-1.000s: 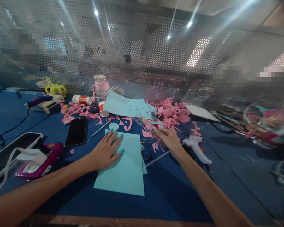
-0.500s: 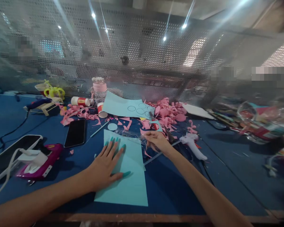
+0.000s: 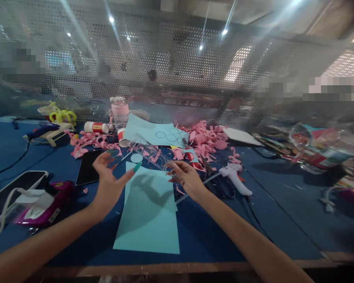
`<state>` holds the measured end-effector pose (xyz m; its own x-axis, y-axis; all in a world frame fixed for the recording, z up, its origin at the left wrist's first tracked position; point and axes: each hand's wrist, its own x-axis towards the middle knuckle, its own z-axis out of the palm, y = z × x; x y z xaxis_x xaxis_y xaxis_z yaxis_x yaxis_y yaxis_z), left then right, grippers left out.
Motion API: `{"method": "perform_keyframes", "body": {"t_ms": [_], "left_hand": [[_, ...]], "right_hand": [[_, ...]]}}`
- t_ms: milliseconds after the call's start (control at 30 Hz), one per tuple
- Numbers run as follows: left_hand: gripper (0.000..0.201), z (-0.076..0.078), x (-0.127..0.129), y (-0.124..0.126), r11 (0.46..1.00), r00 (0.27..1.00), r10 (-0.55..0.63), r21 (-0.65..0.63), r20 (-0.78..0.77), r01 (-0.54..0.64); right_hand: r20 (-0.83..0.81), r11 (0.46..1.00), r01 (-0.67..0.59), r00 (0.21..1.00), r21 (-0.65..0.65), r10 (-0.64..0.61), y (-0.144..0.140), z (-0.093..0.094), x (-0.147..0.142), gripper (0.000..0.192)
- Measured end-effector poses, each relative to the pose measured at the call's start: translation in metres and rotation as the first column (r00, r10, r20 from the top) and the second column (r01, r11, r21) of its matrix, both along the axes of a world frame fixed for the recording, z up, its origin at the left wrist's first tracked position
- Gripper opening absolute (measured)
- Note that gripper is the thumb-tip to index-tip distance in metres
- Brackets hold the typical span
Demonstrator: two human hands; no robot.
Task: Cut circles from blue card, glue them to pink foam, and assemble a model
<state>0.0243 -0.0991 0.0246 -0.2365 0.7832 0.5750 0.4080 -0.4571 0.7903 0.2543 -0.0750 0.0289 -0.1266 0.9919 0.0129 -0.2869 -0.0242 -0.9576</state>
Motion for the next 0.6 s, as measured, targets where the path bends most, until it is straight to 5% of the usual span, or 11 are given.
{"method": "perform_keyframes", "body": {"t_ms": [67,133,200,267,367,433,500,567,600], "left_hand": [[0.065,0.002,0.008,0.010,0.951,0.946,-0.196,-0.187,0.256,0.248],[0.058,0.005,0.019,0.015,0.838,0.815,-0.369,-0.219,0.446,0.500],[0.052,0.011,0.026,0.016,0.782,0.733,-0.423,-0.195,0.532,0.593],[0.045,0.021,0.028,0.015,0.823,0.759,-0.423,-0.140,0.495,0.551],[0.031,0.037,0.019,0.014,0.920,0.909,-0.389,0.016,0.150,0.391],[0.028,0.042,0.012,0.010,0.937,0.943,-0.288,0.155,-0.165,0.314],[0.036,0.039,0.011,0.003,0.904,0.865,-0.165,0.277,-0.474,0.325],[0.044,0.031,0.020,-0.006,0.866,0.643,-0.090,0.259,-0.761,0.428],[0.046,0.025,0.027,-0.011,0.906,0.528,-0.067,0.171,-0.847,0.388]], "right_hand": [[-0.010,1.000,-0.023,1.000,-0.015,0.023,-0.002,-0.004,-0.009,0.027],[0.059,0.998,-0.059,0.996,-0.021,0.060,-0.004,-0.008,-0.016,0.029],[0.148,0.997,-0.071,0.986,-0.003,0.071,-0.004,-0.012,-0.018,0.031],[0.248,0.997,-0.032,0.969,0.065,0.015,-0.001,-0.013,-0.014,0.032],[0.469,0.961,0.091,0.858,0.261,-0.209,0.006,-0.009,0.001,0.029],[0.588,0.917,0.155,0.725,0.367,-0.357,0.012,-0.005,0.015,0.023],[0.633,0.890,0.201,0.639,0.410,-0.436,0.018,-0.001,0.027,0.019],[0.647,0.867,0.237,0.587,0.439,-0.488,0.022,0.002,0.036,0.018],[0.653,0.857,0.246,0.563,0.453,-0.506,0.024,0.004,0.039,0.017]]}}
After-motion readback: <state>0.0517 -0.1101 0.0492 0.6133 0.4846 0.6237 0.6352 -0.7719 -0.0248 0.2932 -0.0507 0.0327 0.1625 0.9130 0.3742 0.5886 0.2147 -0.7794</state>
